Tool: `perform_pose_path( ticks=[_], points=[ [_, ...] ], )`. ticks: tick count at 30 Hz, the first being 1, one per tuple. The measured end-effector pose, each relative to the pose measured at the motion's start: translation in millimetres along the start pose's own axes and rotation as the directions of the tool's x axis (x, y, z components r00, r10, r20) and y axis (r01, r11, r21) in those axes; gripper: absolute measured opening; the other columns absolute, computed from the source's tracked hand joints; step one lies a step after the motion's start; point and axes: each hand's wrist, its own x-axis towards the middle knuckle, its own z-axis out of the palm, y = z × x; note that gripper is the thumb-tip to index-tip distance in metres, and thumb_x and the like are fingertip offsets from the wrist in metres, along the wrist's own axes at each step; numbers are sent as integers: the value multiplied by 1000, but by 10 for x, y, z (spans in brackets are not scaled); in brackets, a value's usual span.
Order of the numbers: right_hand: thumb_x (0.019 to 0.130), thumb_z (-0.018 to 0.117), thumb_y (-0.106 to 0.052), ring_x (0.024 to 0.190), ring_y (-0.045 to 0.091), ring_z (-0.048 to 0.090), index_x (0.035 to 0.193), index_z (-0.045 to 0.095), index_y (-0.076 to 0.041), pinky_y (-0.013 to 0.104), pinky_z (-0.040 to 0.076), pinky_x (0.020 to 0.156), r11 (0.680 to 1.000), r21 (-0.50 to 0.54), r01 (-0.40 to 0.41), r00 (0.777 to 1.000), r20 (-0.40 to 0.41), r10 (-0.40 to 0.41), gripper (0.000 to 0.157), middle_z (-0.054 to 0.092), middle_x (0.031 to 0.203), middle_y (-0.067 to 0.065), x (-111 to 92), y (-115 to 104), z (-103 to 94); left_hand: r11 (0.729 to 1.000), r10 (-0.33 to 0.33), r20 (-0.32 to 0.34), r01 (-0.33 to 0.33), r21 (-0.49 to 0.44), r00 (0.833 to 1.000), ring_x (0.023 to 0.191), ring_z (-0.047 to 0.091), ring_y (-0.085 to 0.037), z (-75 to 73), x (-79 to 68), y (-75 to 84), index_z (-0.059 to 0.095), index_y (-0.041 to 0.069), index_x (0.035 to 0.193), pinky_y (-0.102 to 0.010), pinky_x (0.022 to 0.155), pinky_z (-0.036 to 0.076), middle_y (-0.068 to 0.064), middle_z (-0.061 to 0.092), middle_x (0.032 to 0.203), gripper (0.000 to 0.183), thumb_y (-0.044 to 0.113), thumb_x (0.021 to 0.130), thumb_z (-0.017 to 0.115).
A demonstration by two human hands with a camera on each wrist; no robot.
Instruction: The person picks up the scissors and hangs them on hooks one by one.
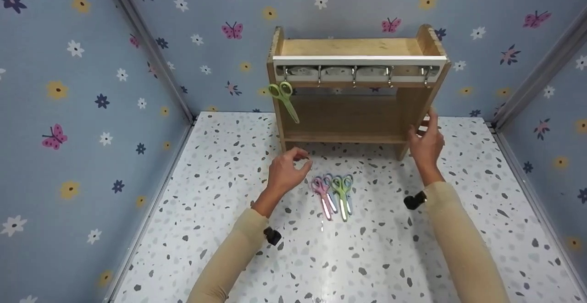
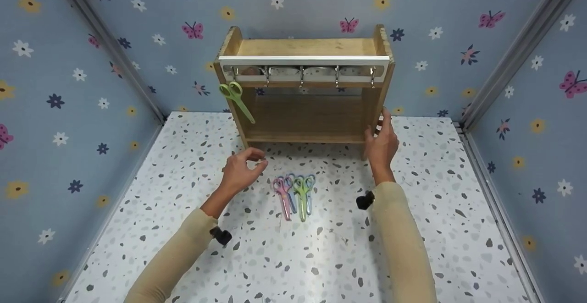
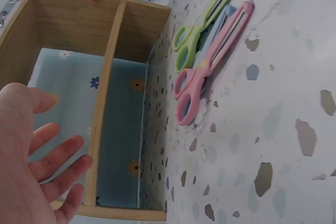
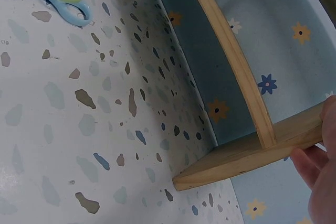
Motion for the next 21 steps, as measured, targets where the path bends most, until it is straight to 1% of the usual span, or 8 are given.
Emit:
perform_pose_path(
  ticks=[3,8,11,14,17,21],
  points=[
    [111,64,-10,132,46,74,171,41,-21,61,62,110,1000,-10,-3,1000,-5,3,65,72,145,29,-9,-5,-2,1000,-8,32,7,22,999,119,79,-40,29,-50,1,79,10,124,-57,103,62,-13,84,125,30,31,102,79],
    [112,64,-12,132,46,75,172,40,-22,61,62,111,999,-24,-25,1000,7,25,65,71,146,28,-13,-13,1,996,-5,55,0,88,998,115,79,-38,110,-126,-9,78,10,125,-56,100,62,-13,84,124,34,34,101,80],
    [112,63,-12,135,46,74,172,40,-23,60,61,112,999,-22,-32,999,11,32,65,71,148,27,-11,-12,2,990,10,60,-18,137,998,111,79,-35,170,-162,-23,79,10,124,-55,97,63,-11,84,122,35,34,99,81],
    [112,63,-11,136,45,73,172,39,-22,60,61,113,999,-18,-30,999,11,30,65,70,150,27,-9,-9,1,986,24,55,-33,161,998,106,79,-33,223,-194,-35,80,11,122,-54,94,63,-10,85,119,34,34,98,82],
    [112,63,-11,135,46,73,172,39,-22,61,61,113,1000,-16,-23,1000,11,23,66,69,150,27,-6,-7,-1,983,20,52,-29,182,998,102,79,-33,267,-225,-42,81,11,121,-53,90,62,-12,85,116,36,38,96,80],
    [112,63,-11,134,46,74,172,39,-22,61,62,112,1000,-18,-18,1000,9,18,66,70,149,28,0,-3,-2,973,10,64,-24,231,998,101,77,-34,322,-269,-53,81,12,120,-56,91,59,-14,85,112,39,43,96,79]
  ],
)
